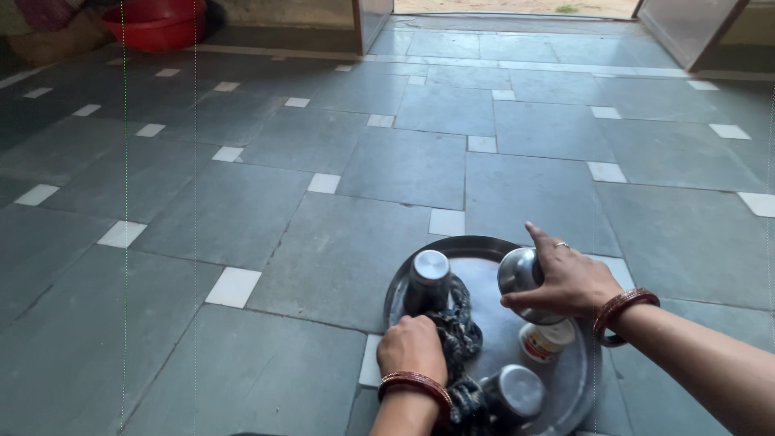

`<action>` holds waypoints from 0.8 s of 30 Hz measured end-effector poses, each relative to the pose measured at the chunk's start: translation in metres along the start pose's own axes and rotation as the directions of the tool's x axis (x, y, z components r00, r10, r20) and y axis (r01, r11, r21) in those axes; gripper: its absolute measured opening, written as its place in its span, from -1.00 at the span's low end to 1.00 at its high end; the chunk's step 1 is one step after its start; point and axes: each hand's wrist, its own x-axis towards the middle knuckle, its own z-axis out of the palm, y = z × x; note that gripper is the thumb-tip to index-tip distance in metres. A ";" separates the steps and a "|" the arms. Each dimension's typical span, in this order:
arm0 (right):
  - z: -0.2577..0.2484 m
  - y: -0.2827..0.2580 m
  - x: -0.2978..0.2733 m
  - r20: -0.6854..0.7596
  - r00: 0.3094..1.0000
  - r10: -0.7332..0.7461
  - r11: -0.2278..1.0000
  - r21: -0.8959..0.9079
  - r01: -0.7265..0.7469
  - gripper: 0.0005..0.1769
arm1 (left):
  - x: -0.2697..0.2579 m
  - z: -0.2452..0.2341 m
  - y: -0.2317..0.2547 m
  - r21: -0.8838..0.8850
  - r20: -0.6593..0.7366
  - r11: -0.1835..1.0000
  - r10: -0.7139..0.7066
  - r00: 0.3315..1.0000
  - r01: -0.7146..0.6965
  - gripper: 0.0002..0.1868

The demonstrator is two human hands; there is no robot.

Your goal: The person sits on a tiled floor and wipes a metal cup with a patterned cloth. They scrub the exterior and interior surfaces of the cup thoroughly. After cleaning, they place the cup on a metal tray alongside other utensils.

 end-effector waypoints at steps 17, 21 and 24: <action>0.014 -0.062 0.077 0.027 0.995 -0.101 0.992 -0.075 0.103 0.60 | 0.031 0.000 0.002 -0.041 0.106 0.998 -0.049 0.993 0.054 -0.80; 0.042 -0.059 0.077 -0.009 0.988 -0.154 0.986 -0.068 0.153 0.63 | 0.032 0.008 -0.001 -0.042 0.038 0.999 -0.020 0.999 0.021 -0.77; 0.058 -0.049 0.081 -0.017 0.988 -0.152 0.988 -0.023 0.151 0.63 | 0.028 0.015 -0.001 -0.043 0.038 0.999 -0.016 0.999 0.018 -0.75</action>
